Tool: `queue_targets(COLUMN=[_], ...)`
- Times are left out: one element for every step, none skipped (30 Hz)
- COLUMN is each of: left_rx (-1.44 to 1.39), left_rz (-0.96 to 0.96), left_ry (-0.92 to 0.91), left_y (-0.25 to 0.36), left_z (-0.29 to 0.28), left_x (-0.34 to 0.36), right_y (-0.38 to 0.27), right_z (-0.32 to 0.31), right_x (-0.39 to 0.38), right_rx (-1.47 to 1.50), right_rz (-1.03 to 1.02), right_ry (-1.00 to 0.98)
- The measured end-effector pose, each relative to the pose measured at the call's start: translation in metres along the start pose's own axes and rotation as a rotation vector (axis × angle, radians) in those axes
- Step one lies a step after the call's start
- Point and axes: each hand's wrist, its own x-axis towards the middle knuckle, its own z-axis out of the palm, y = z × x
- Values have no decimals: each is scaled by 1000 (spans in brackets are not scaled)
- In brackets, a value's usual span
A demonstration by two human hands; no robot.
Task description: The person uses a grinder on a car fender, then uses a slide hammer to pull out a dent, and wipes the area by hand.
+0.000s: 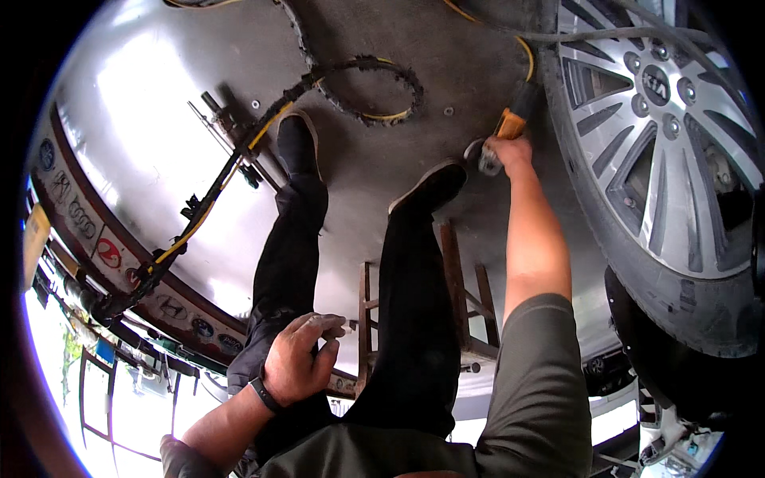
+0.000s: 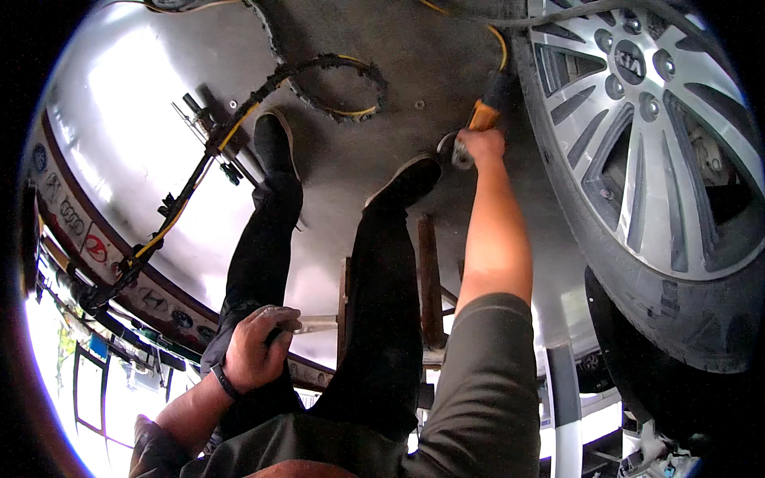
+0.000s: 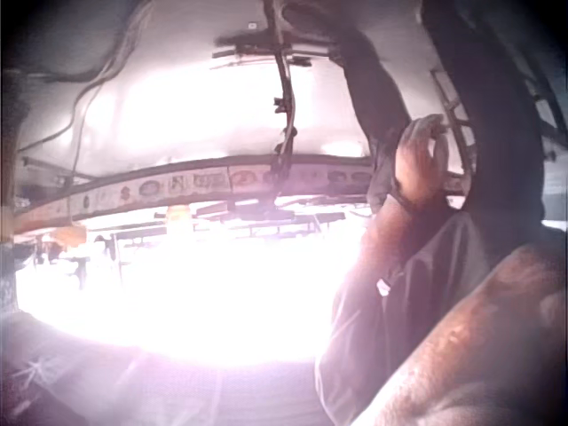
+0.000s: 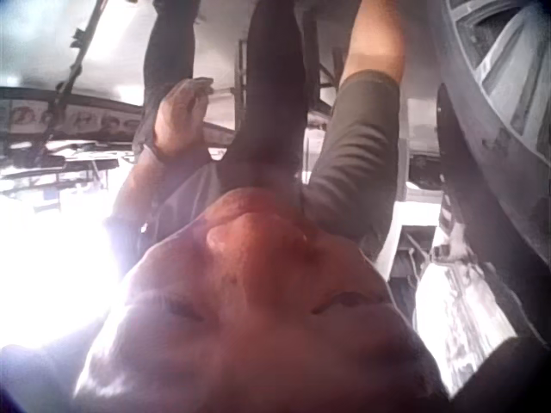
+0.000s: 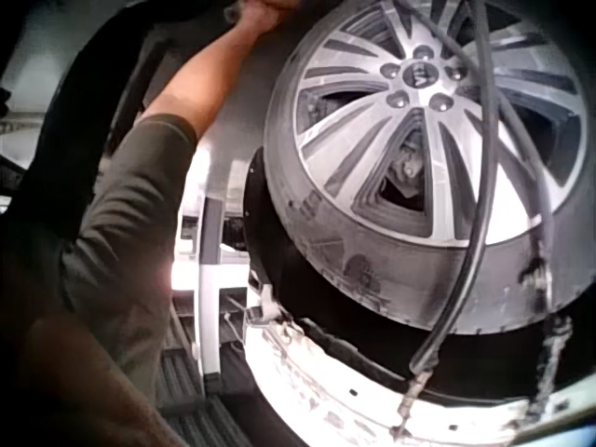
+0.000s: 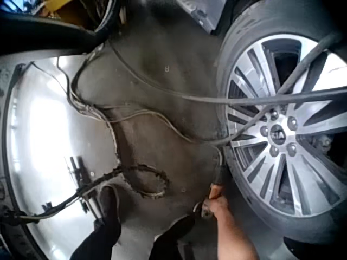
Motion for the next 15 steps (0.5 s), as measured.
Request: queue_targets(left_rx=[-4,0,36,59,97,146,218,288,379,493,560,632,733,847,939], left_rz=[50,102,79,81,167,207,307,423,427,423,495,574,643,648,459], left_ry=[-8,-17,2,8,10,16,32,44,19,-40,-36,-30,-38,-103,-372], left_y=[3,4,3,3,11,18,29,41,51,65,77,87,91,98,100], left_z=[1,2,0,-1,-2,-2,-3,-3,-3,-5,-3,-2,-3,-4,-8], left_x=[11,17,5,-1,4,5,8,17,22,27,29,34,34,33,34], right_y=[23,36,13,-19,-35,-45,-46,-46,-52,-55,-55,-57,-60,-60,-63], right_z=[-12,-26,-6,-6,-24,-31,-41,-54,-66,-81,-96,-110,-124,-141,-159], right_x=[13,18,-25,-80,-109,-139,-168,-193,-223,-257,-291,-322,-353,-387,-414], right_rx=[7,16,6,-13,-86,-162,-247,-330,-358,-392,-404,-413,-373,-336,-365], right_rz=[40,83,43,5,-15,-34,-118,-194,-313,-420,-486,-552,-614,-670,-730], right_ry=[-115,-243,-289,-306,-309,-326,-378,-417,-439,-459,-468,-471,-438,-404,-395])
